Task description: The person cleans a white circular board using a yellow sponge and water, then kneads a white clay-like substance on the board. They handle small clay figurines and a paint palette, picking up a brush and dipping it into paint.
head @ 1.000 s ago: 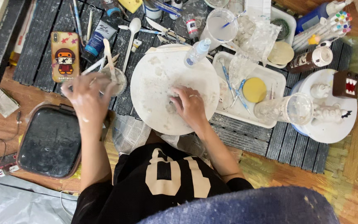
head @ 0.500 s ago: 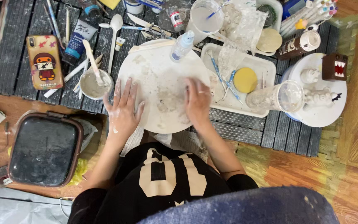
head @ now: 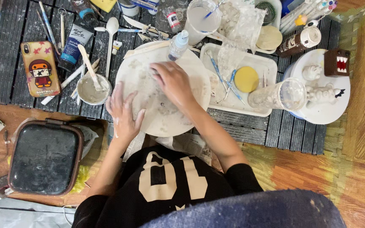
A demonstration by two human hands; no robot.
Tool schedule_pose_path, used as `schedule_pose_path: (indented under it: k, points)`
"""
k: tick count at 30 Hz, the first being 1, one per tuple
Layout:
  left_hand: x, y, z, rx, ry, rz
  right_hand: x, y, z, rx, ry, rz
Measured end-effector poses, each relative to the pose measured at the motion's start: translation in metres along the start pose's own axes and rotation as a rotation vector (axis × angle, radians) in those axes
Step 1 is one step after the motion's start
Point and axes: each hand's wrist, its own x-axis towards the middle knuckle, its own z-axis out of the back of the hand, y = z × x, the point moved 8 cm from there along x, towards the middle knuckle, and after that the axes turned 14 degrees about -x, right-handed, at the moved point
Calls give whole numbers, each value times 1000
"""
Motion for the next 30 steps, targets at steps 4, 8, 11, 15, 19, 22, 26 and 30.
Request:
schedule_pose_path:
  k: [4,8,11,15,19,22,26,30]
  points:
    - [-7,1,1,-166,-81,1,32,22,-16,-8,-73,107]
    - [-11,12,-1,-220,-128,32,30,29,-35,-111,59,170]
    - [-14,17,-4,-224,-132,44,-7,29,-52,-130,305,186]
    - [-17,18,-7,-195,-141,43,-60,46,-10,-159,88,363]
    - [-22,21,-8,-203,-136,35,-78,45,8,-170,240,387]
    - [-22,26,-8,-339,-189,23,-59,35,13,1,436,295]
    - [-27,29,-6,-254,-240,42,-5,17,21,35,392,148]
    - [-30,23,2,-201,-354,8,36,53,-7,29,247,264]
